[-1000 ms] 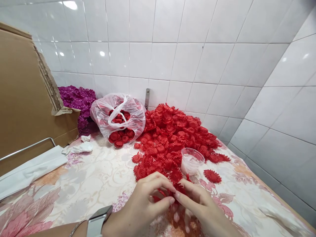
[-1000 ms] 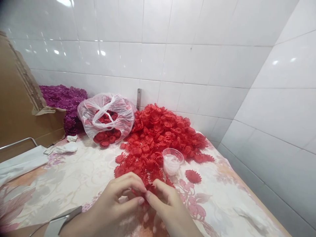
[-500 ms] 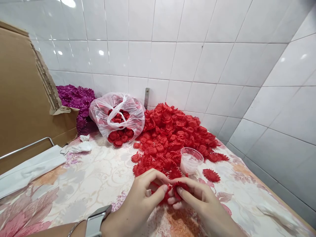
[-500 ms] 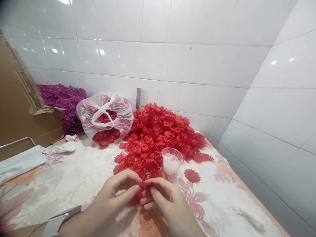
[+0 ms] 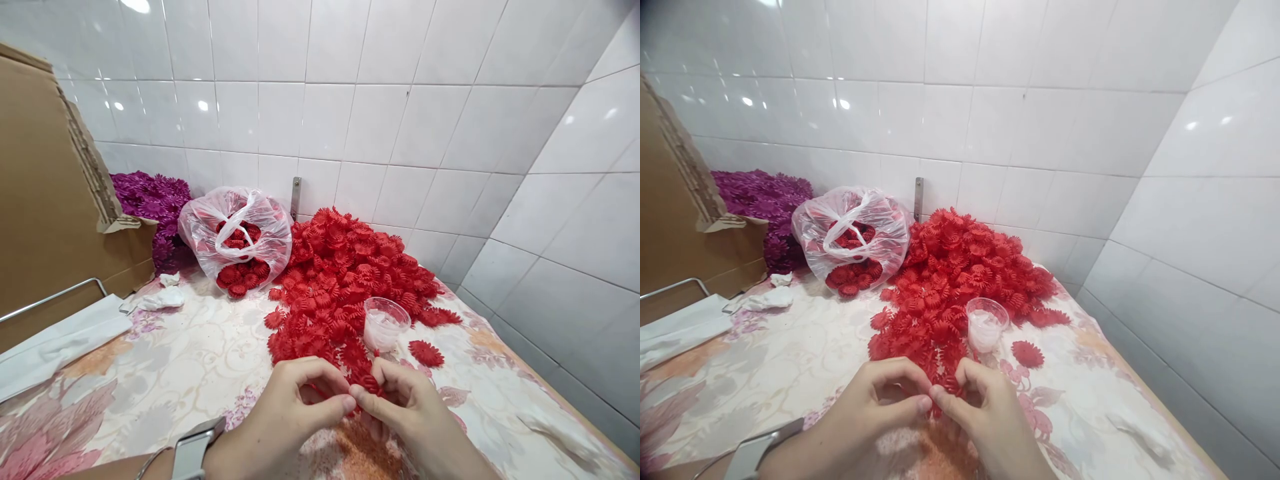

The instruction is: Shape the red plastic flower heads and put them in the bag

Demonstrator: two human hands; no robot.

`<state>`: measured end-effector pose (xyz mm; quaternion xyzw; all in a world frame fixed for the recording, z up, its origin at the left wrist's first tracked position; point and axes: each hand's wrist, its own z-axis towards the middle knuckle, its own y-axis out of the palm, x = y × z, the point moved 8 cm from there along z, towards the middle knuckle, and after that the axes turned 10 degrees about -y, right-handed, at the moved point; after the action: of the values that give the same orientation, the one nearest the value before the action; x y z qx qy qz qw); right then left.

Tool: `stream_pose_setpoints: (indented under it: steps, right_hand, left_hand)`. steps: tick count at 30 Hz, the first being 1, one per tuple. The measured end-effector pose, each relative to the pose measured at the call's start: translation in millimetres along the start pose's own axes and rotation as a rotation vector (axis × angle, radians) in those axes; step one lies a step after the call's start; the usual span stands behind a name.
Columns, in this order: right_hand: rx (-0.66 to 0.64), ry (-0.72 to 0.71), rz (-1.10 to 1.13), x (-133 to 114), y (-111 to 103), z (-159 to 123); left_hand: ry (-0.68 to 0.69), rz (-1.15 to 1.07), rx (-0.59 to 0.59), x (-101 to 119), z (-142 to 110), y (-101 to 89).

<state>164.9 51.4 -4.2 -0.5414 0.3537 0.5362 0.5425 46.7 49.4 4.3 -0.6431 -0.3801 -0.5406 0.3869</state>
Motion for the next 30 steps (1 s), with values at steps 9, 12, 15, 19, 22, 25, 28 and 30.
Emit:
stream_pose_setpoints:
  steps: [9,12,15,19,22,25,28,30]
  right_hand:
    - [-0.015,-0.284,-0.547,-23,5,-8]
    - [-0.018,-0.408,-0.649,-25,8,-12]
    - [-0.031,-0.496,-0.723,-23,12,-17]
    - [-0.041,-0.524,-0.708,-21,17,-21]
    - [-0.057,-0.461,-0.623,-20,18,-19]
    - [-0.079,-0.396,-0.520,-26,16,-16]
    - [-0.079,-0.228,-0.267,-20,12,-10]
    - [-0.094,-0.102,-0.024,-11,14,-7]
  left_hand:
    - [-0.137,-0.087,-0.047,-16,2,5.7]
    - [-0.160,-0.097,-0.032,-23,3,4.8]
    - [-0.168,-0.127,-0.025,-25,3,5.2]
    - [-0.173,-0.184,-0.004,-21,4,4.0]
    - [-0.155,-0.169,0.042,-17,4,-1.1]
    - [-0.095,-0.163,0.034,-14,3,-3.1]
    - [-0.067,-0.210,-0.025,-14,3,0.4]
    - [-0.083,-0.301,-0.076,-15,3,5.5]
